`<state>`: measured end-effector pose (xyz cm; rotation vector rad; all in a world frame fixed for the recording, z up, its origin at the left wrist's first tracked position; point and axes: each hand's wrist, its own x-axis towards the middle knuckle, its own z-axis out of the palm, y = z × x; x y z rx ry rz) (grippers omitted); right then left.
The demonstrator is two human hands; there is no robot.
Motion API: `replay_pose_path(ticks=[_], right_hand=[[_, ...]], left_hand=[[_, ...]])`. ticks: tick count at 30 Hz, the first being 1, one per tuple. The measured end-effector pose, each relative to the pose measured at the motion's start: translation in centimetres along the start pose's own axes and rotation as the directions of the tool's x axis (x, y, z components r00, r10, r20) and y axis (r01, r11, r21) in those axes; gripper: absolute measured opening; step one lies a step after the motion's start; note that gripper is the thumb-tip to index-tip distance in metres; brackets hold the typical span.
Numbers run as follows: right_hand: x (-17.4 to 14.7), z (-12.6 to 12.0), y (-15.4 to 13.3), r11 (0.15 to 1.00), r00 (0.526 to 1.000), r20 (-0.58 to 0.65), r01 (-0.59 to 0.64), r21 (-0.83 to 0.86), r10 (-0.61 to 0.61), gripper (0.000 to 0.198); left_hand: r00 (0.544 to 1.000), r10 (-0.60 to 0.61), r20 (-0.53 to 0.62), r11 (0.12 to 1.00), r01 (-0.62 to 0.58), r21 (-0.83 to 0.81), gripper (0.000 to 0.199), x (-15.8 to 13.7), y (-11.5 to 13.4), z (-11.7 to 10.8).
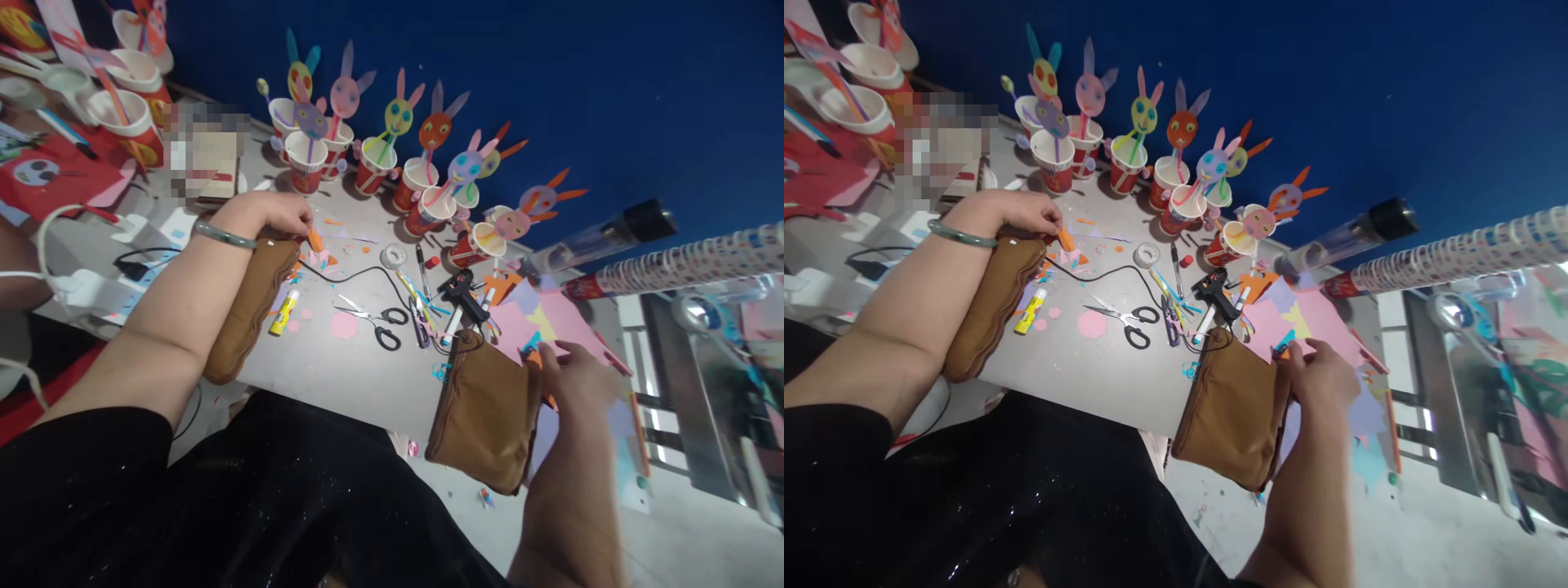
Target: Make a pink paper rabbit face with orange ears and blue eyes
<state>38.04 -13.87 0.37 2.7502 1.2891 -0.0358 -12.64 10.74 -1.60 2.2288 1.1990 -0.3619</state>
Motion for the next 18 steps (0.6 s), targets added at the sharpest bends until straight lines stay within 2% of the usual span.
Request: replay_pose_path(ticks=[5,11,18], right_hand=[[2.1,0.7,1.2,0.995,0.996,0.033,-0.083,0.057,0.081,0.049],[3.7,2.0,1.3,0.982,0.993,0.104,-0.068,0.177,0.050,0.032],[4.8,3.4,1.2,0.979,0.992,0.122,-0.053,0.196,0.030,0.037]], left_hand=[[0.996,-0.084,0.002,0.996,0.084,-0.006,0.023,-0.4,1.0,-0.3],[0.998,-0.062,-0.002,0.998,0.062,-0.019,0.025,-0.4,0.9,-0.3],[0.998,-0.064,0.016,0.997,0.065,-0.053,0.026,-0.5,0.9,-0.3]])
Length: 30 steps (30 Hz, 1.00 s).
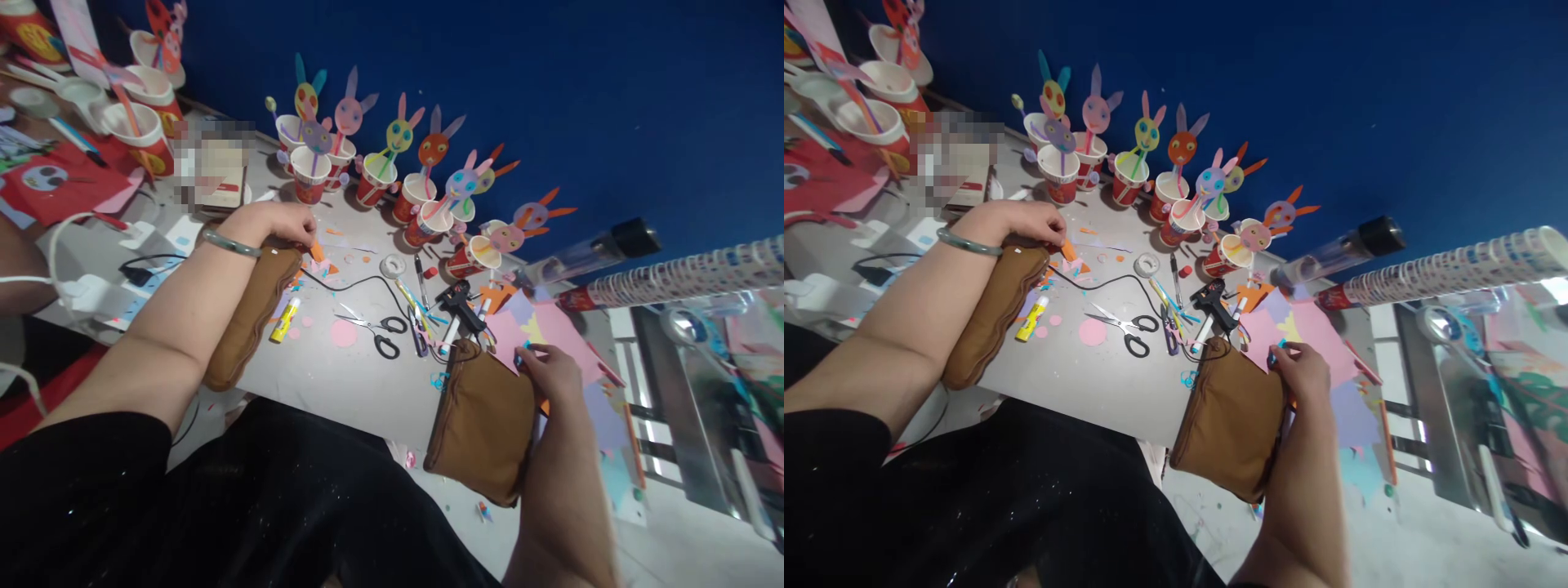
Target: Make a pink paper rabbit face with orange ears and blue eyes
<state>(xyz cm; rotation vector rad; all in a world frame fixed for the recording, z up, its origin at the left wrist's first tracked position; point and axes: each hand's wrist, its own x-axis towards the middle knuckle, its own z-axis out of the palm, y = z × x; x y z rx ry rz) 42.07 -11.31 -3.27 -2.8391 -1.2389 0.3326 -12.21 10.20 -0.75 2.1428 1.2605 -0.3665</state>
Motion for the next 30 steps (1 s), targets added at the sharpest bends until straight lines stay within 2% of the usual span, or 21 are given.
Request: replay_pose_path(ticks=[6,17,20,23,26,27,28,30], right_hand=[[0.6,0.5,-0.1,0.999,1.000,-0.010,-0.027,-0.026,0.027,0.038],[-1.0,-0.7,-0.9,0.999,0.999,0.017,0.034,0.043,-0.034,0.016],[-1.5,-0.9,-1.4,0.998,0.999,-0.020,0.027,0.053,-0.026,0.019],[-2.4,-1.3,-2.4,0.997,0.990,-0.135,0.041,0.058,-0.033,0.031],[-4.0,-1.9,-4.4,0.987,0.937,-0.333,0.138,0.087,-0.101,0.034],[-4.7,-2.0,-5.4,0.973,0.921,-0.367,0.191,0.131,-0.132,0.032],[-5.5,-1.9,-6.4,0.949,0.908,-0.391,0.245,0.198,-0.152,0.030],[-7.3,-1.4,-9.0,0.849,0.886,-0.366,0.411,0.331,-0.286,0.026]], left_hand=[[1.000,-0.022,-0.016,1.000,0.022,-0.007,0.029,0.0,-0.1,-0.1],[0.999,0.024,-0.023,0.997,-0.025,-0.069,0.027,0.0,-0.2,-0.1],[0.999,0.028,-0.034,0.997,-0.030,-0.066,0.026,0.1,-0.2,0.0],[0.997,0.055,-0.052,0.994,-0.059,-0.088,0.031,0.0,-0.1,0.0],[0.991,0.120,-0.054,0.977,-0.127,-0.172,0.032,-0.4,0.4,0.0],[0.988,0.149,-0.042,0.963,-0.155,-0.220,0.032,-0.6,0.6,0.0],[0.983,0.181,-0.023,0.945,-0.180,-0.274,0.032,-0.8,0.8,0.0],[0.971,0.236,0.026,0.903,-0.210,-0.375,0.031,-1.1,1.3,0.1]])
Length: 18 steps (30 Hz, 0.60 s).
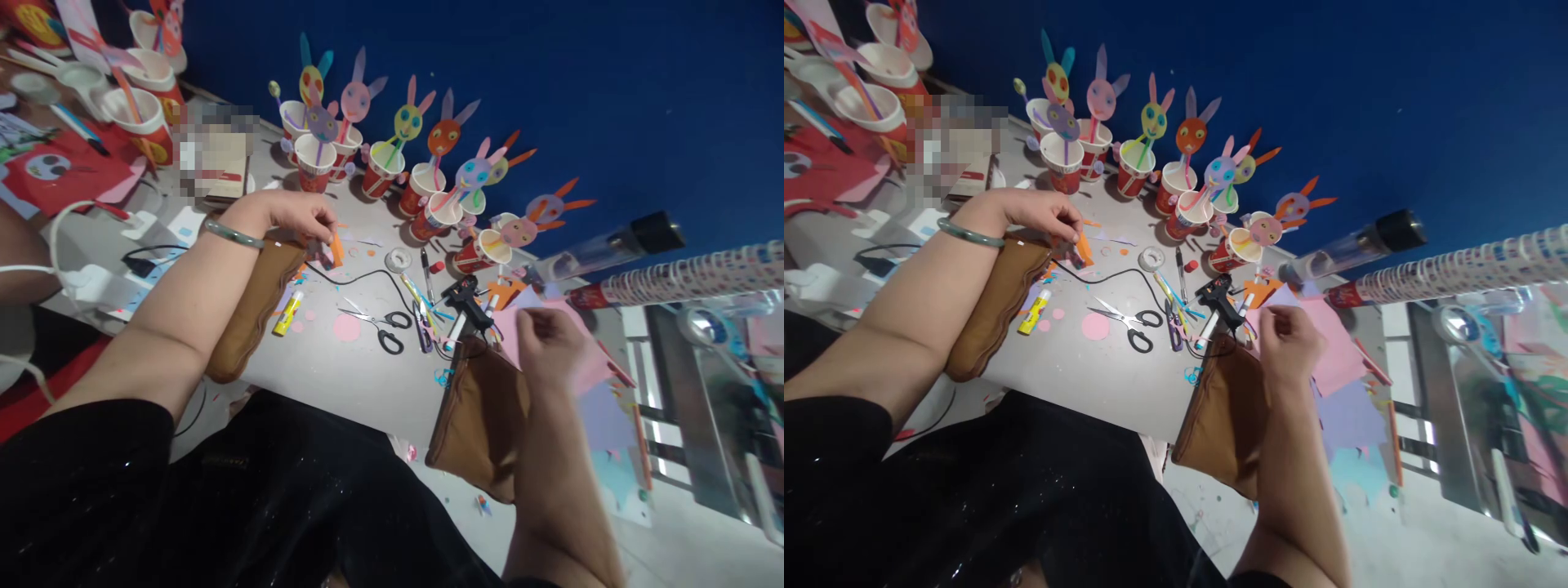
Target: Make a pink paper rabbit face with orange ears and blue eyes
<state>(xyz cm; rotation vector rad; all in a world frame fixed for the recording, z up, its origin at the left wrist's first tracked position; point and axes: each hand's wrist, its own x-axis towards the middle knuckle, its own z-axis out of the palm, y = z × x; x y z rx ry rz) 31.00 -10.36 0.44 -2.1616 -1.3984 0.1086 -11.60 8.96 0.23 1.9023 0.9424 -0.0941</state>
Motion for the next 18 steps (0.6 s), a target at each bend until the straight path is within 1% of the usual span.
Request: replay_pose_path(ticks=[1,2,3,4,6,8,10,11,12,14,18], right_hand=[[-0.6,0.8,-1.5,0.993,0.991,0.104,0.078,0.093,-0.087,0.026],[-1.2,1.8,-3.1,0.974,0.977,0.142,0.135,0.181,-0.161,0.027],[-1.8,2.8,-4.8,0.945,0.934,0.250,0.184,0.271,-0.254,0.028],[-2.3,3.9,-6.5,0.917,0.883,0.341,0.202,0.345,-0.322,0.028],[-2.9,6.3,-9.7,0.866,0.788,0.446,0.209,0.454,-0.424,0.028],[-3.1,8.5,-12.5,0.829,0.716,0.526,0.134,0.542,-0.459,0.033],[-2.9,10.6,-14.7,0.801,0.657,0.606,-0.005,0.599,-0.449,0.038],[-2.7,11.5,-15.5,0.788,0.616,0.650,-0.076,0.611,-0.444,0.038],[-2.5,12.3,-16.2,0.774,0.590,0.676,-0.131,0.619,-0.441,0.037],[-2.3,13.6,-17.0,0.751,0.564,0.704,-0.207,0.627,-0.431,0.035],[-2.4,14.9,-17.4,0.722,0.584,0.709,-0.280,0.633,-0.396,0.034]], left_hand=[[1.000,0.010,0.030,0.999,-0.009,-0.037,0.031,0.0,0.2,0.1],[0.998,0.017,0.053,0.998,-0.014,-0.064,0.031,0.0,0.4,0.2],[0.998,0.026,0.064,0.996,-0.021,-0.083,0.031,0.0,0.5,0.3],[0.997,0.032,0.066,0.996,-0.026,-0.089,0.031,0.0,0.6,0.4],[0.997,0.046,0.066,0.997,-0.041,-0.071,0.032,0.1,0.8,0.6],[0.996,0.053,0.077,0.998,-0.050,-0.045,0.032,0.2,1.0,0.8],[0.993,0.060,0.106,0.998,-0.057,-0.034,0.030,0.4,1.2,1.0],[0.990,0.066,0.123,0.998,-0.062,-0.033,0.028,0.4,1.2,1.1],[0.988,0.074,0.139,0.997,-0.070,-0.030,0.027,0.5,1.2,1.2],[0.982,0.092,0.164,0.996,-0.090,-0.016,0.025,0.7,1.1,1.3],[0.979,0.087,0.183,0.996,-0.085,-0.017,0.023,1.0,0.8,1.4]])
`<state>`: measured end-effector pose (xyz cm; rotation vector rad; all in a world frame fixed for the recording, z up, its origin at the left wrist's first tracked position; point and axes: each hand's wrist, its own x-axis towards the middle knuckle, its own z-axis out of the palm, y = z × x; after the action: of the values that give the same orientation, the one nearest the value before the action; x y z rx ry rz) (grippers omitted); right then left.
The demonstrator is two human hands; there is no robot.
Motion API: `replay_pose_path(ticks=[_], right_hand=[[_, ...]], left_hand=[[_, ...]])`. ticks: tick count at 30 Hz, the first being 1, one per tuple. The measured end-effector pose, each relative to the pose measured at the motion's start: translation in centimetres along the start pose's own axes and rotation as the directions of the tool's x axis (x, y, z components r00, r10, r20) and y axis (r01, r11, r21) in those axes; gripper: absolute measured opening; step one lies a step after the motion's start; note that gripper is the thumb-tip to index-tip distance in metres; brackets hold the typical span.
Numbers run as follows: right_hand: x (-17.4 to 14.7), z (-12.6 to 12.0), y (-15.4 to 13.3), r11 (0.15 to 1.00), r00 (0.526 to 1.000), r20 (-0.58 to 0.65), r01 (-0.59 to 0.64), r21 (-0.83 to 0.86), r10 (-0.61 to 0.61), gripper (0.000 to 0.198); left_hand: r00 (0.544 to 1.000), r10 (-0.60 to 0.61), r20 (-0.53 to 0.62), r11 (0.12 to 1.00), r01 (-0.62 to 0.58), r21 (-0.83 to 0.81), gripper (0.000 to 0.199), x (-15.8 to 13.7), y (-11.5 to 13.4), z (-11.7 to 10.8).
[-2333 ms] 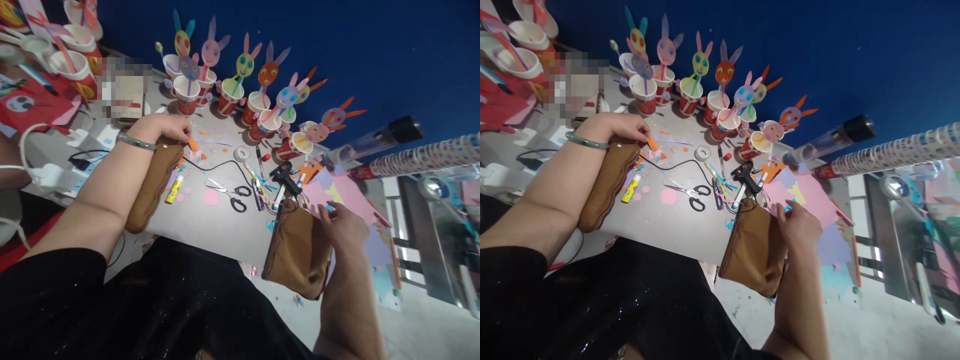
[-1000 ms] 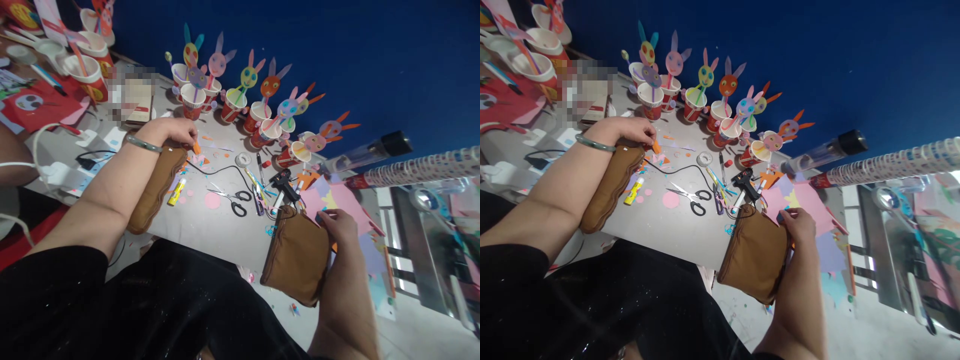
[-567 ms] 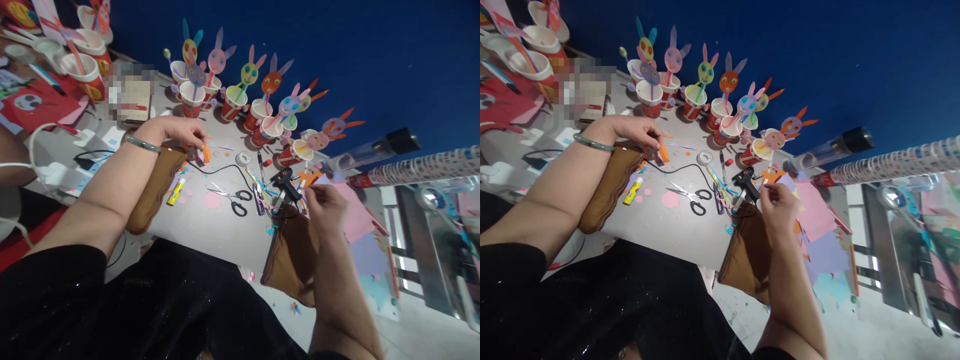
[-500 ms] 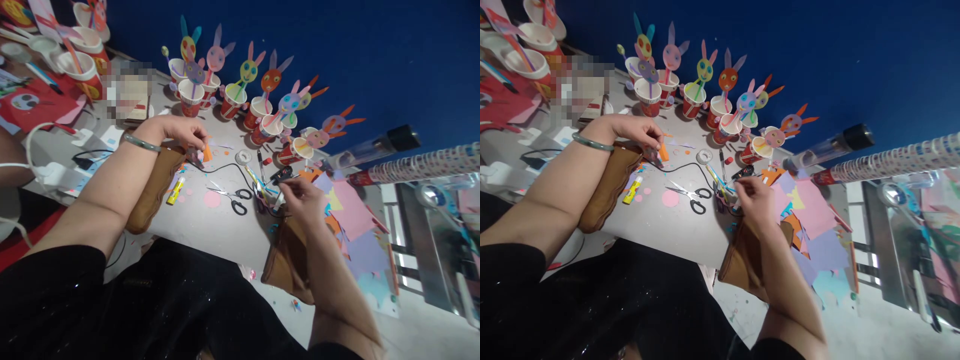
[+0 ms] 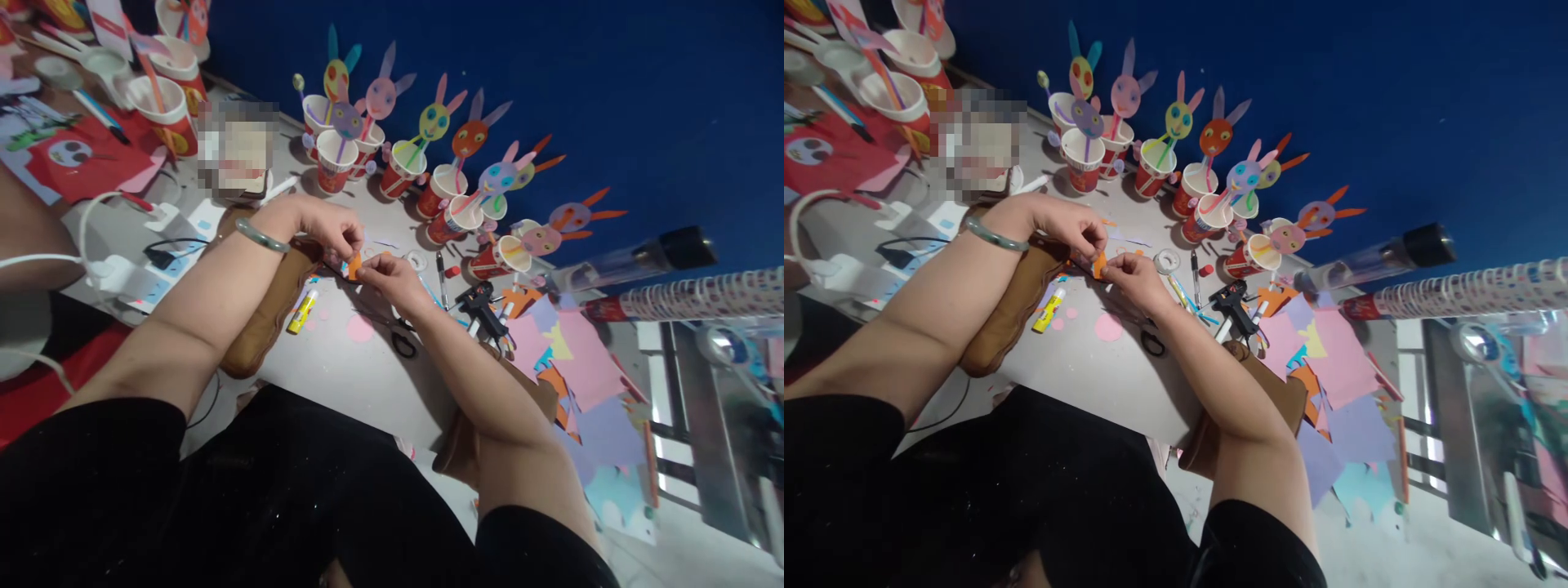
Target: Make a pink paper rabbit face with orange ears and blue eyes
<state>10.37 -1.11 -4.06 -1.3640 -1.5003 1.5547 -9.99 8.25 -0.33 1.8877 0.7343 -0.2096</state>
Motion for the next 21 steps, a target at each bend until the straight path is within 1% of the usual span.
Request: replay_pose_path(ticks=[4,8,11,13,15,18,21], right_hand=[[0.1,0.4,0.3,1.000,1.000,-0.027,0.003,0.024,-0.002,0.035],[0.1,0.6,0.5,0.999,0.999,-0.042,0.022,0.046,-0.020,0.034],[0.0,0.5,0.4,0.997,0.999,-0.049,0.016,0.081,-0.012,0.033],[0.0,0.4,0.2,0.994,0.998,-0.058,0.012,0.106,-0.006,0.035],[0.0,0.4,0.1,0.993,0.997,-0.074,0.016,0.115,-0.007,0.036],[0.1,0.5,-0.1,0.993,0.996,-0.089,0.025,0.114,-0.015,0.037],[-0.2,0.1,-0.5,0.996,0.994,-0.106,0.043,0.079,-0.034,0.033]], left_hand=[[0.999,-0.031,0.006,0.998,0.032,-0.053,0.021,0.0,0.0,0.0],[0.999,-0.050,0.008,0.996,0.050,-0.069,0.017,-0.1,0.3,0.0],[0.996,-0.083,-0.026,0.994,0.080,-0.074,0.020,-0.2,0.5,-0.1],[0.997,-0.069,-0.043,0.992,0.064,-0.109,0.025,-0.2,0.7,-0.1],[0.998,-0.043,-0.035,0.991,0.038,-0.125,0.027,-0.3,0.8,0.0],[0.999,-0.024,-0.039,0.996,0.020,-0.089,0.026,-0.3,1.1,0.0],[0.997,-0.010,-0.075,0.999,0.006,-0.053,0.027,-0.1,1.1,0.1]])
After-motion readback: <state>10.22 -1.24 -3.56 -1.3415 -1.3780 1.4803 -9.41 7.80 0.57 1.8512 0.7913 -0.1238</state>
